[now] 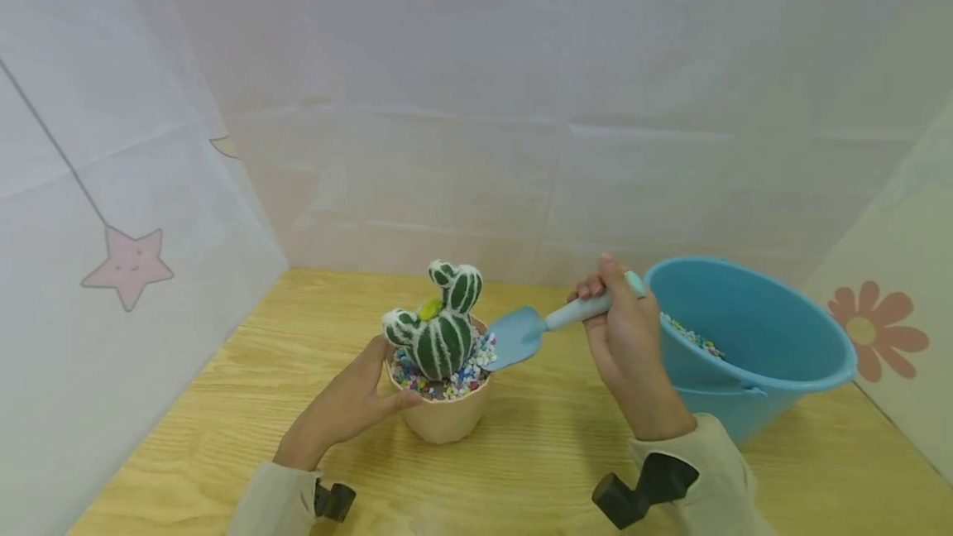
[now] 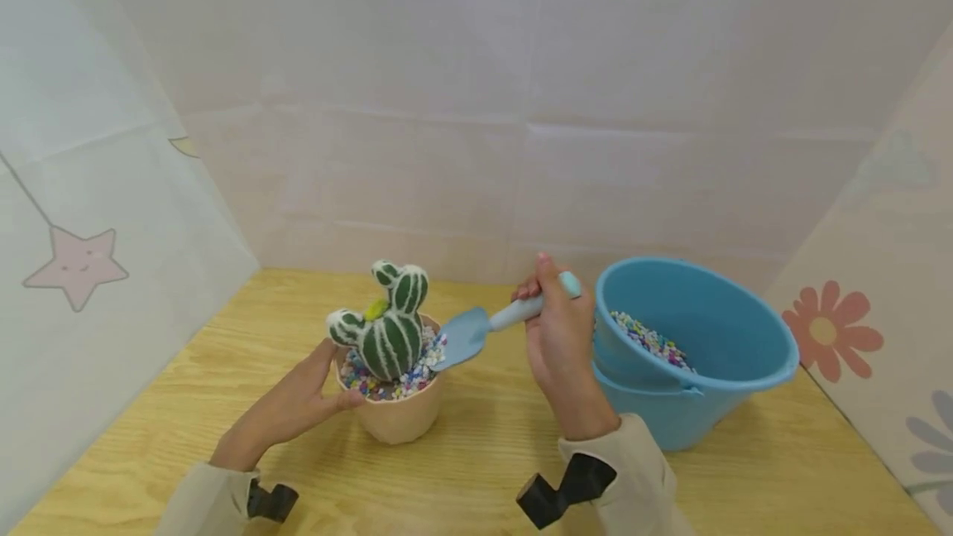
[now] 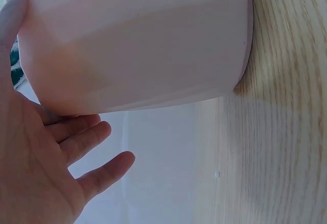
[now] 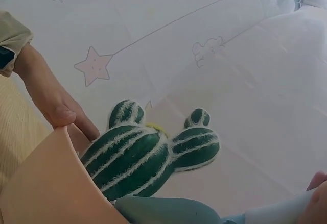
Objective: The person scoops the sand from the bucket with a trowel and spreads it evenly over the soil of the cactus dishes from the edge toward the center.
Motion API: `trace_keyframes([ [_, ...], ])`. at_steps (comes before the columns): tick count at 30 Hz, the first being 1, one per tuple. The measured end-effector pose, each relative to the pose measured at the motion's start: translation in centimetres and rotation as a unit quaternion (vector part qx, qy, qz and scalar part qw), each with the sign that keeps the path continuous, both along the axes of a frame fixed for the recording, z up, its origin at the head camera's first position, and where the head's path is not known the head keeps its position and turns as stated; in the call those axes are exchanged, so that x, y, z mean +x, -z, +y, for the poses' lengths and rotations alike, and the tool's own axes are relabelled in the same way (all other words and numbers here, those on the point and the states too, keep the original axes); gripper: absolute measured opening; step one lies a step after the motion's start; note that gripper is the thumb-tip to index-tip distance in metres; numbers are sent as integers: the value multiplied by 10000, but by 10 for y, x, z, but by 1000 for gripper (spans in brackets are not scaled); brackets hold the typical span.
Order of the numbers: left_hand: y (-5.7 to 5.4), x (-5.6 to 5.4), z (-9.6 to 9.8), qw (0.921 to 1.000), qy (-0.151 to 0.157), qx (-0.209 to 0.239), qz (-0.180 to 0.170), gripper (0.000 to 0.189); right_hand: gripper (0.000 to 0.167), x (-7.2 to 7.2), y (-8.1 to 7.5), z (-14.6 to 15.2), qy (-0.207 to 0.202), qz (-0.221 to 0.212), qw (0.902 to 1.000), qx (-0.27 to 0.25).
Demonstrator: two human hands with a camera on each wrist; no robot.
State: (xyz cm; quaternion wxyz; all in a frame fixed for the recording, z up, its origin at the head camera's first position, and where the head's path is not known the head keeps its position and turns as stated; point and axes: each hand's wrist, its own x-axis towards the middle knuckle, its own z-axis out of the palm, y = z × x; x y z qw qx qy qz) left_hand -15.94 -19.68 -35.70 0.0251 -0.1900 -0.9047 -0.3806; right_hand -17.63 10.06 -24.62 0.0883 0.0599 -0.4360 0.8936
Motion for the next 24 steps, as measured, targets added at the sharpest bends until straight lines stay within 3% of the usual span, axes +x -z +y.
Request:
trace_keyframes([
  [7,0,0,-1,9999,4,-124,115,86,32,1,-1,-2,-234,-113,9995,175],
  [15,-3,3,2,9999,-77,-108,101,85,33,-3,-1,-2,-34,-54,9998,178],
  [24,0,1,2,9993,-94,-260,266,85,34,0,5,-5,-265,-90,9992,288],
])
